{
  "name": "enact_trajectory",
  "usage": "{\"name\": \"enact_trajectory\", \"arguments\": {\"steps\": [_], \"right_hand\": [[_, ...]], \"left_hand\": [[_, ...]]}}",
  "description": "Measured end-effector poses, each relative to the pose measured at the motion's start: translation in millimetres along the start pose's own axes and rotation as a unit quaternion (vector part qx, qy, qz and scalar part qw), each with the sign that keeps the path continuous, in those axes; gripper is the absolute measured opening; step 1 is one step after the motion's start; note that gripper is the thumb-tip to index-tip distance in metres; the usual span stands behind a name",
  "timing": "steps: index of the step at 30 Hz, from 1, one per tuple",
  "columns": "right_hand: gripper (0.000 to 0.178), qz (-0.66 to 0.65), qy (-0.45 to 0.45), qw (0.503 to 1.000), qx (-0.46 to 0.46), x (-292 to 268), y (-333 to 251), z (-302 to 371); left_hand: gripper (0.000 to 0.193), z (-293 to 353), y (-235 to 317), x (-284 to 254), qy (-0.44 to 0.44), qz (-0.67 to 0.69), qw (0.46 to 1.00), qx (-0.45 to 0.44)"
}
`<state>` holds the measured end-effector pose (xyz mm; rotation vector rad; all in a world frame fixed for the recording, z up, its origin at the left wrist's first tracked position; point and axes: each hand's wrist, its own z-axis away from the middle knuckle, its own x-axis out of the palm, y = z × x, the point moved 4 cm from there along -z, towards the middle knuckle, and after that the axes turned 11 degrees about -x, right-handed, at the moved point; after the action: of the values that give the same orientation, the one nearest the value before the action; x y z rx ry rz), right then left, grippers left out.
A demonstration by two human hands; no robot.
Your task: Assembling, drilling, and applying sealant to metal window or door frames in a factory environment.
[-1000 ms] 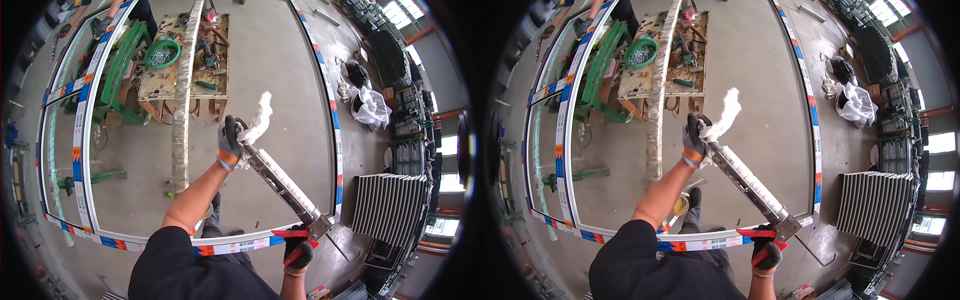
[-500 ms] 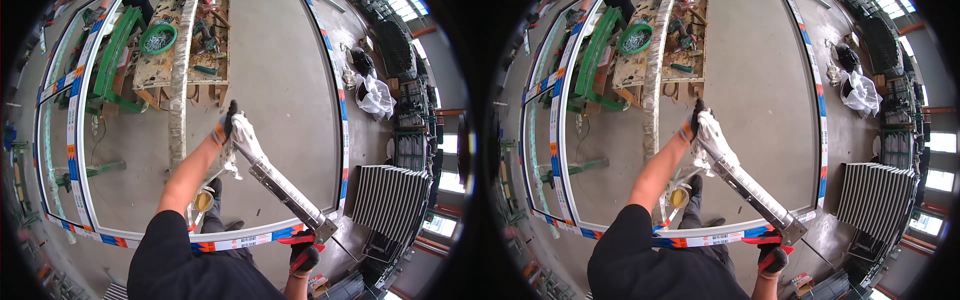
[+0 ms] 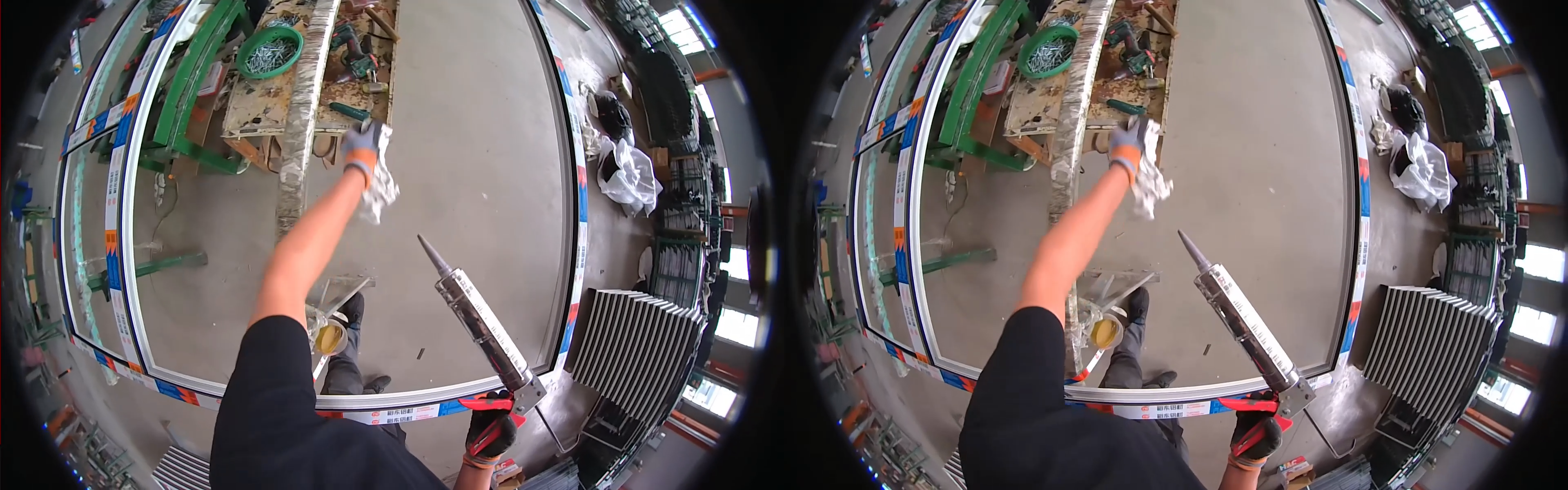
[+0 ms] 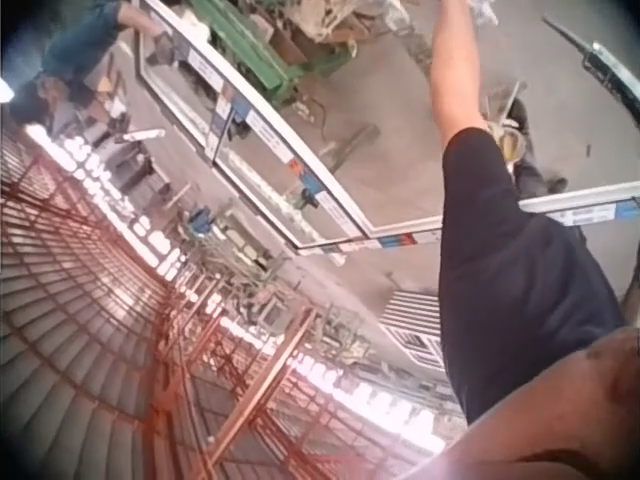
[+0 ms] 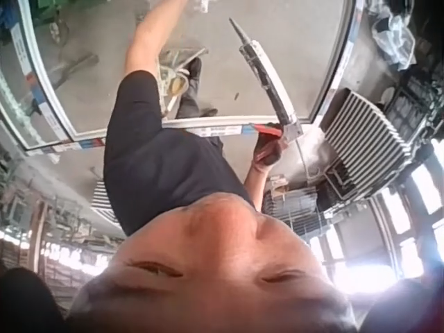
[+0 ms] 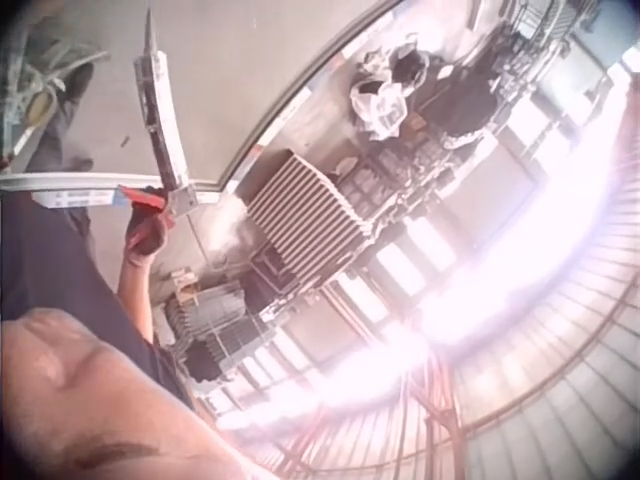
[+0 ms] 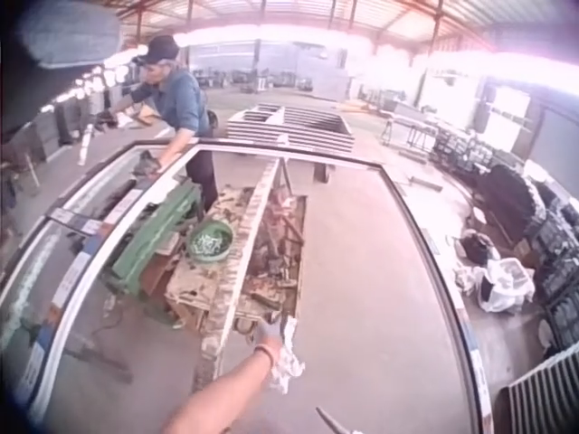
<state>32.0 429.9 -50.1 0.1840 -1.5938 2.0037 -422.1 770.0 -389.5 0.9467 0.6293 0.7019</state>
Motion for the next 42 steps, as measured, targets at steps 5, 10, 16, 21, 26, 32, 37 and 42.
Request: {"name": "enact_trajectory", "arguments": {"steps": [5, 10, 16, 21, 26, 32, 37, 42], "right_hand": [[0.068, 0.078, 0.027, 0.996, 0.025, 3, 17, 5], [0.064, 0.097, 0.039, 0.994, 0.016, 3, 9, 0], [0.038, 0.341, -0.209, 0.916, 0.014, 32, 3, -36], [0.016, 0.489, -0.286, 0.822, 0.055, 69, 52, -66], [0.026, 0.635, -0.415, 0.652, 0.018, 91, 160, -134], [0.037, 0.686, -0.407, 0.600, 0.067, 158, 326, -234], [0.033, 0.706, -0.373, 0.601, 0.039, 177, 488, -322], [0.037, 0.739, -0.320, 0.592, 0.036, 203, 589, -383]], "left_hand": [[0.055, -45, 198, -97, 0.066, -0.416, 0.832, 0.362], [0.059, -31, 190, -122, 0.068, -0.631, 0.710, 0.306], [0.070, 74, 126, -204, 0.179, -0.564, 0.759, 0.271], [0.083, 148, 83, -258, 0.183, -0.510, 0.816, 0.201], [0.085, 160, 61, -267, 0.214, -0.483, 0.835, 0.157], [0.079, 148, 71, -253, 0.229, -0.512, 0.813, 0.160], [0.076, 126, 68, -241, 0.219, -0.488, 0.829, 0.166], [0.077, 107, 68, -237, 0.207, -0.480, 0.842, 0.137]]}}
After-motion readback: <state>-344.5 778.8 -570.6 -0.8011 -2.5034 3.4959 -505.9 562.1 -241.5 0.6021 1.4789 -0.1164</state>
